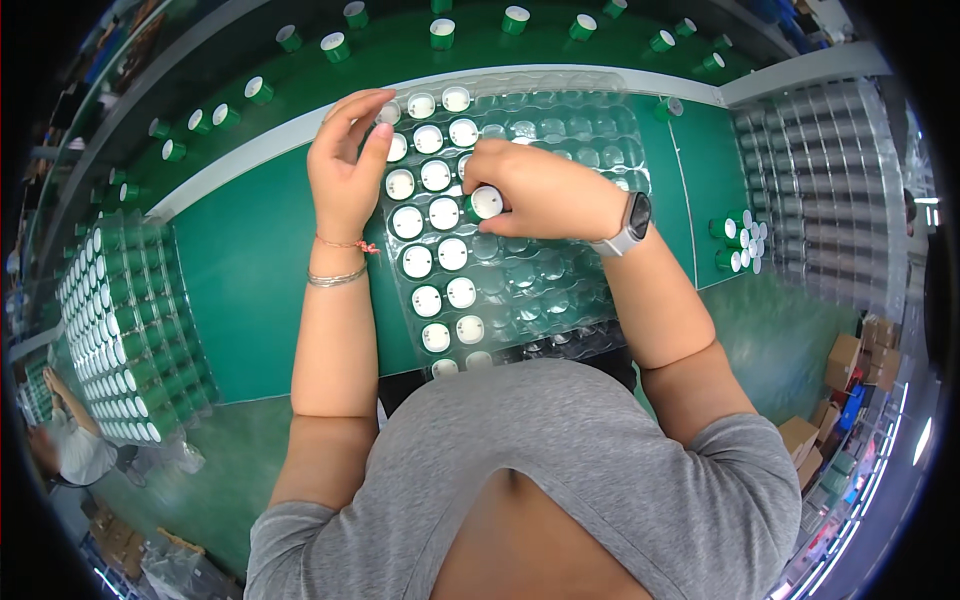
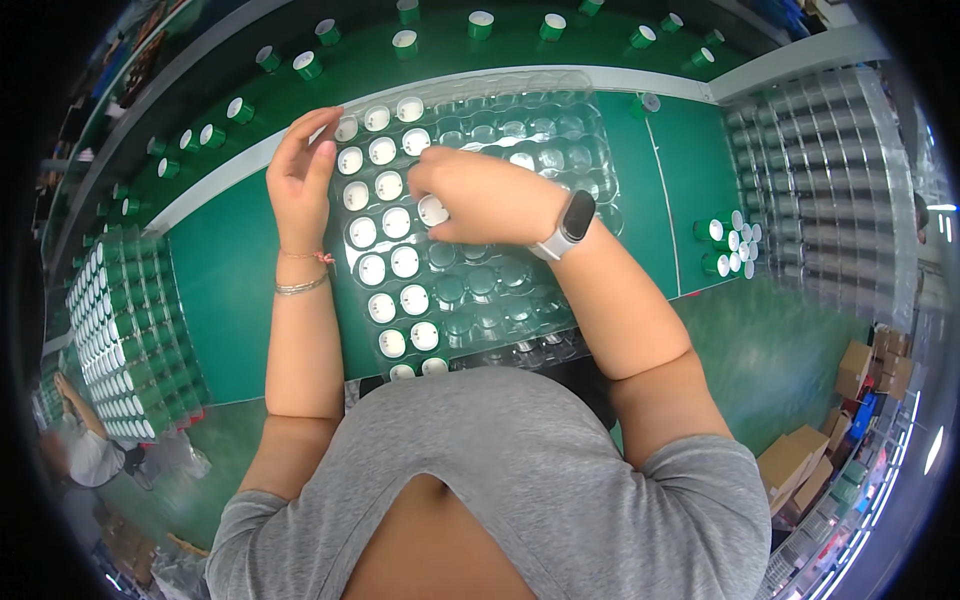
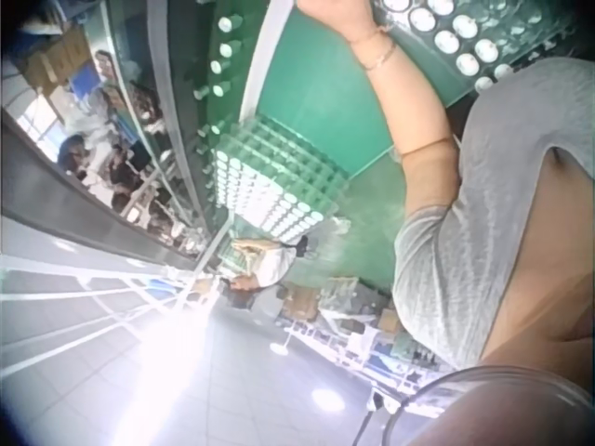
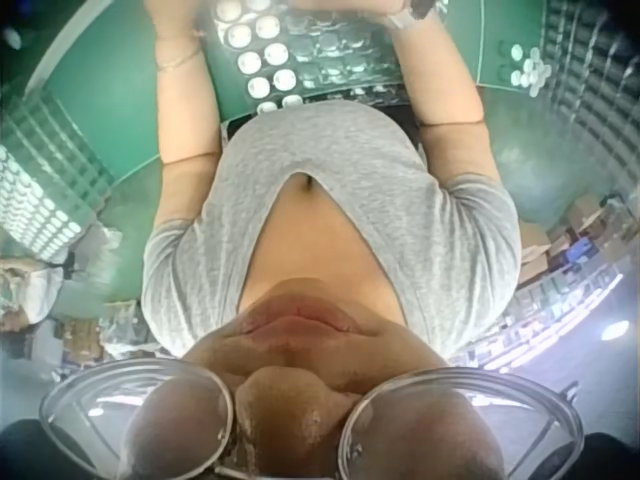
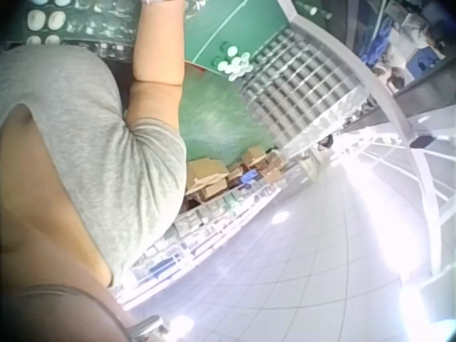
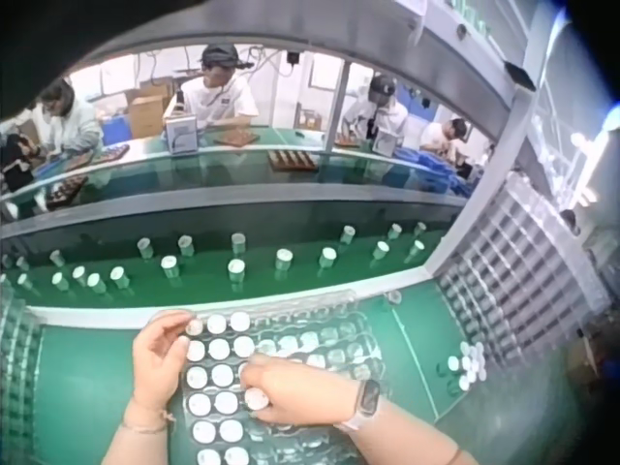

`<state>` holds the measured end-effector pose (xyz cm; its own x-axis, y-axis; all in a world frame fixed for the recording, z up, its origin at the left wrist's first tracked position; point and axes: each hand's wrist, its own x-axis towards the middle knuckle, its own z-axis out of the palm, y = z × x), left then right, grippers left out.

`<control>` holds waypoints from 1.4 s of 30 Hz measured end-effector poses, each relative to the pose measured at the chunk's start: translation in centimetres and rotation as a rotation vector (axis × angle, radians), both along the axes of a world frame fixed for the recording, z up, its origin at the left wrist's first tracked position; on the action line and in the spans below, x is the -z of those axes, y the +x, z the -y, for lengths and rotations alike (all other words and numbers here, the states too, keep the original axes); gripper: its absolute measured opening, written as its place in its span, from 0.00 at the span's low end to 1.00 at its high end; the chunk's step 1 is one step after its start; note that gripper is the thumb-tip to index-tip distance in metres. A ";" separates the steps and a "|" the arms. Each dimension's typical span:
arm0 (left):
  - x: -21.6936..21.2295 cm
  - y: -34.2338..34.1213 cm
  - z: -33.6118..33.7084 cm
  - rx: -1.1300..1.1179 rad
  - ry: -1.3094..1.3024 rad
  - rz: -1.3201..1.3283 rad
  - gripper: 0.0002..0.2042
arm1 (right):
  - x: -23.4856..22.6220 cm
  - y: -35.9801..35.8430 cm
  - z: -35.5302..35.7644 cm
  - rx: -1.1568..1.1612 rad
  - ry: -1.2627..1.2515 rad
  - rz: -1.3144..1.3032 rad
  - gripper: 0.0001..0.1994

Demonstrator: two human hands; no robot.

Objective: Inspecting small cylindrical green electronic components and placing them into a sorting tray on a conveyor belt.

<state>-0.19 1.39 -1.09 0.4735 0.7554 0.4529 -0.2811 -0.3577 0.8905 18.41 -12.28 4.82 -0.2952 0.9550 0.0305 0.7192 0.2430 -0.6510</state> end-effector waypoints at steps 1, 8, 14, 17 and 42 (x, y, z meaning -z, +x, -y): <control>0.0 0.0 0.0 -0.014 -0.010 0.015 0.12 | -0.2 0.2 0.2 0.005 -0.048 -0.020 0.25; 0.5 -0.5 -0.8 -0.143 0.037 -0.064 0.11 | -1.7 1.5 -2.7 0.489 0.099 -0.172 0.25; 0.2 -0.1 -1.3 -0.183 0.062 -0.074 0.10 | 2.0 8.3 -11.7 0.579 0.228 0.299 0.28; 0.4 -0.3 -1.7 -0.190 0.122 -0.114 0.10 | 3.7 10.2 -14.9 0.533 0.115 0.328 0.30; -0.6 -0.1 -1.2 0.040 -0.295 0.133 0.22 | -1.3 -0.6 -7.5 0.103 0.084 -0.203 0.21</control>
